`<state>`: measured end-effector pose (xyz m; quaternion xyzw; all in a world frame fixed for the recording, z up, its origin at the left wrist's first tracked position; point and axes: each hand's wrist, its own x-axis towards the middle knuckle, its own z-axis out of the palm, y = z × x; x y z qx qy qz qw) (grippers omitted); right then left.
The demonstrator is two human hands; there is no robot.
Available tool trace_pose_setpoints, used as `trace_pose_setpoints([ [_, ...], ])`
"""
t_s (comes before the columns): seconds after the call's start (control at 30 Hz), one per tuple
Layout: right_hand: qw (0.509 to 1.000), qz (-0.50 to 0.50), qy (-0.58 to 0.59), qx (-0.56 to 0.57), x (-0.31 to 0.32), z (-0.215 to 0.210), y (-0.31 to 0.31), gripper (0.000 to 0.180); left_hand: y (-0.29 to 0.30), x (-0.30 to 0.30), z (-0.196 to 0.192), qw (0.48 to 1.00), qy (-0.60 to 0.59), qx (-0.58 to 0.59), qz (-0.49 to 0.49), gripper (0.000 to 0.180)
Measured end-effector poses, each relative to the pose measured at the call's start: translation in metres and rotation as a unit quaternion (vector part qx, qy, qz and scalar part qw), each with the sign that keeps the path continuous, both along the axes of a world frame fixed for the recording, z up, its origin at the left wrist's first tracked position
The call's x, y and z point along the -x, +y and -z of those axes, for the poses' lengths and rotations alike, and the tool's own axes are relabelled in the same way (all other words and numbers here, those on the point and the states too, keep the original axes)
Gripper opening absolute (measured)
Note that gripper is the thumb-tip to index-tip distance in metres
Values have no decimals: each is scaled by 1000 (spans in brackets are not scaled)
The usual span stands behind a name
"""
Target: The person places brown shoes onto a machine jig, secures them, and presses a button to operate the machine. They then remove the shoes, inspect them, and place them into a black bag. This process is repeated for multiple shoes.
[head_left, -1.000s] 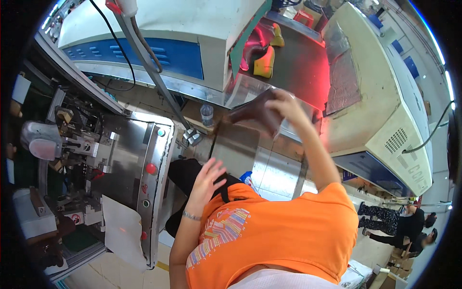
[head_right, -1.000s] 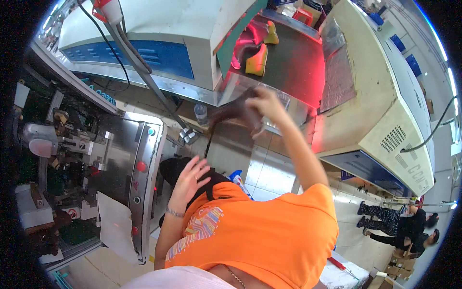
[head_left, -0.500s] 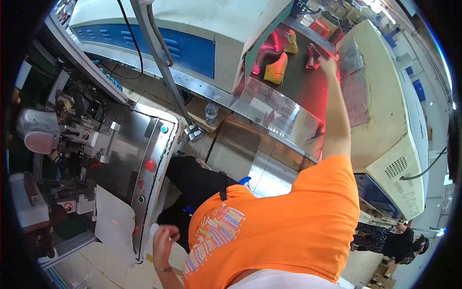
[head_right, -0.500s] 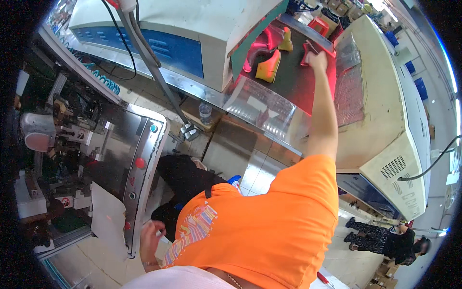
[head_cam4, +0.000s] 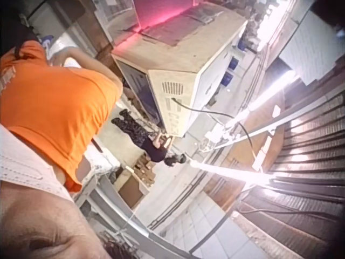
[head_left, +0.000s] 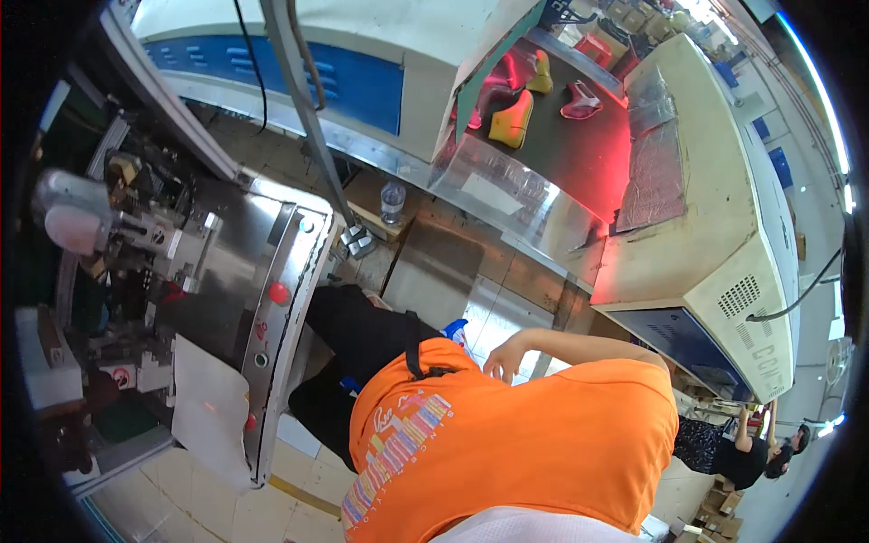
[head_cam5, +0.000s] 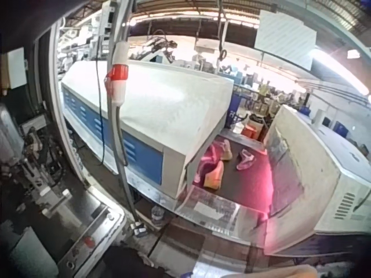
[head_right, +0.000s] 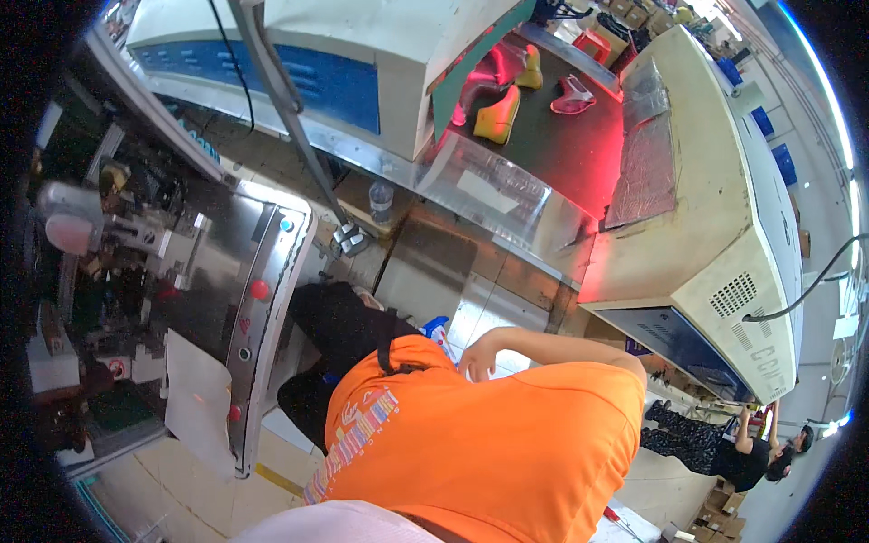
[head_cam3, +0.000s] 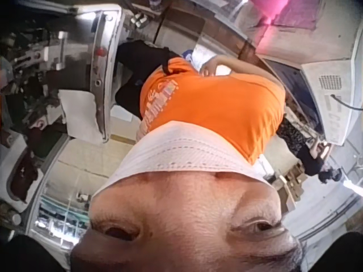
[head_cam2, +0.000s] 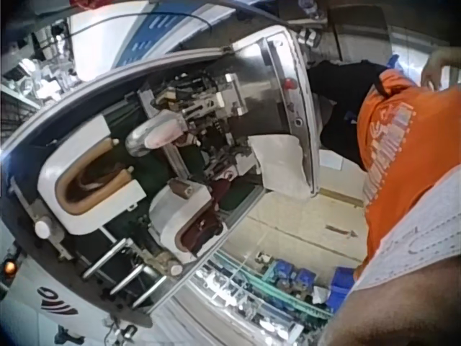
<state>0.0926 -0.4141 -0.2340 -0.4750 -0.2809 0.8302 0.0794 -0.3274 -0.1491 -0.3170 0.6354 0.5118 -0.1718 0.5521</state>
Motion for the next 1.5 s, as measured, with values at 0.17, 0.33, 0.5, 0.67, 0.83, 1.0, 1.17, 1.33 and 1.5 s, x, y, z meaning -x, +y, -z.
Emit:
trace_pose_setpoints([
  [0.17,988,85,-126,-19,14,-12,9,18,-10,40,-20,1000,-8,-19,-8,20],
  [0.33,952,224,-119,-172,10,-43,47,7,-54,95,-46,997,78,19,-12,20],
  [0.5,911,276,-220,-211,33,-74,64,13,-80,125,-59,991,128,30,12,19],
  [0.67,911,208,-254,-249,36,-73,69,25,-77,105,-96,992,102,-44,56,19],
  [0.83,897,278,-219,-266,47,-59,69,22,31,-83,-193,957,-162,-209,117,17],
  [1.0,897,324,-196,-229,53,-61,64,25,-2,-219,-180,913,-308,-19,266,22],
  [1.17,890,364,-214,-169,61,-61,56,25,-3,-241,-175,888,-248,-2,387,29],
  [1.33,853,310,-351,-230,74,-61,62,25,-2,-242,-169,905,-224,-14,362,31],
  [1.5,864,261,-362,-234,69,-66,71,24,1,-240,-162,888,-281,-54,360,34],
])
